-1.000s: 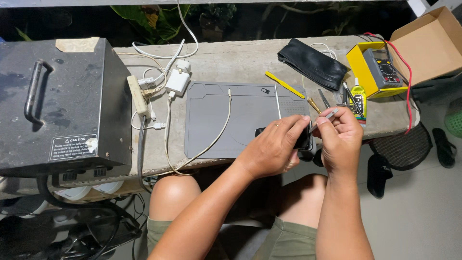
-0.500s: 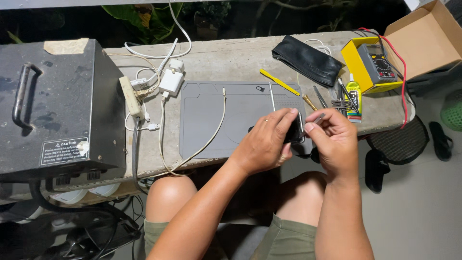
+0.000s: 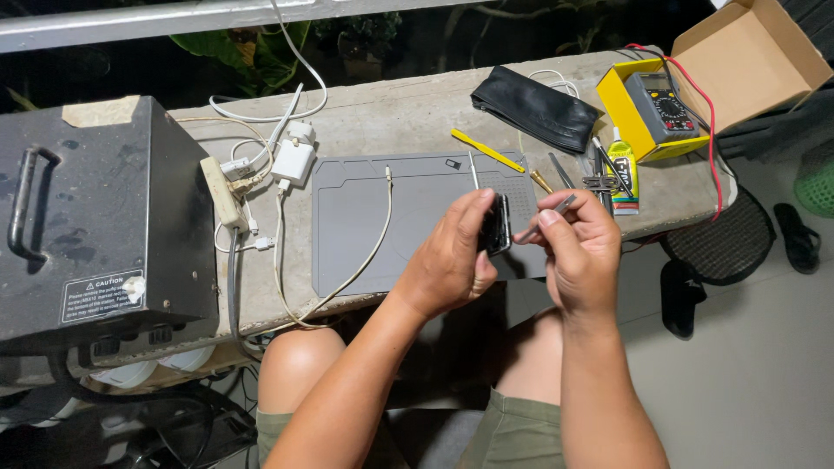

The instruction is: The person uses a metal prying tool to carefully pry open the edges of a black smartphone. They work around the perimeter to separate the back cover, then lift and remove it to expose the internal components.

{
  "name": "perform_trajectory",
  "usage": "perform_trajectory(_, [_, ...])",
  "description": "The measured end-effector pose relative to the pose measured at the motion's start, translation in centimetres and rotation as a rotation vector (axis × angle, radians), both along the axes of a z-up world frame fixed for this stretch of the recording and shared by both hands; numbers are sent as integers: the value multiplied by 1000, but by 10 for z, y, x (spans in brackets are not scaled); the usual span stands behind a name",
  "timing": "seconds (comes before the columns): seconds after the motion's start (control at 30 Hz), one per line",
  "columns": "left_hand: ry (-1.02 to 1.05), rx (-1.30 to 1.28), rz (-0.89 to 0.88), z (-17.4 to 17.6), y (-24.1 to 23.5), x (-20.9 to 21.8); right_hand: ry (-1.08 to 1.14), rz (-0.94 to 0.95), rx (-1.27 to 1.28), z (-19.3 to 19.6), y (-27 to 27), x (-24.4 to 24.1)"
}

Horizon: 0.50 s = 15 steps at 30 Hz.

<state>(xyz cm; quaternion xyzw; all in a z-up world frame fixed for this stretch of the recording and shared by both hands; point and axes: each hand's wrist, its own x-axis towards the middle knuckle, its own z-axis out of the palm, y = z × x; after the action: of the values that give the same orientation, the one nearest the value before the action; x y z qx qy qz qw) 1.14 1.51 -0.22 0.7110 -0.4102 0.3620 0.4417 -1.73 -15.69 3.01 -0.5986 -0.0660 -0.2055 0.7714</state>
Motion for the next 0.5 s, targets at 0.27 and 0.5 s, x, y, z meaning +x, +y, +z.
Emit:
perform_trajectory(0.27, [42, -64, -2, 0, 6, 5, -113, -90, 11, 10, 29, -5])
perform_trajectory(0.5, [58, -92, -1, 0, 8, 5, -239, -121, -194, 30, 35, -10])
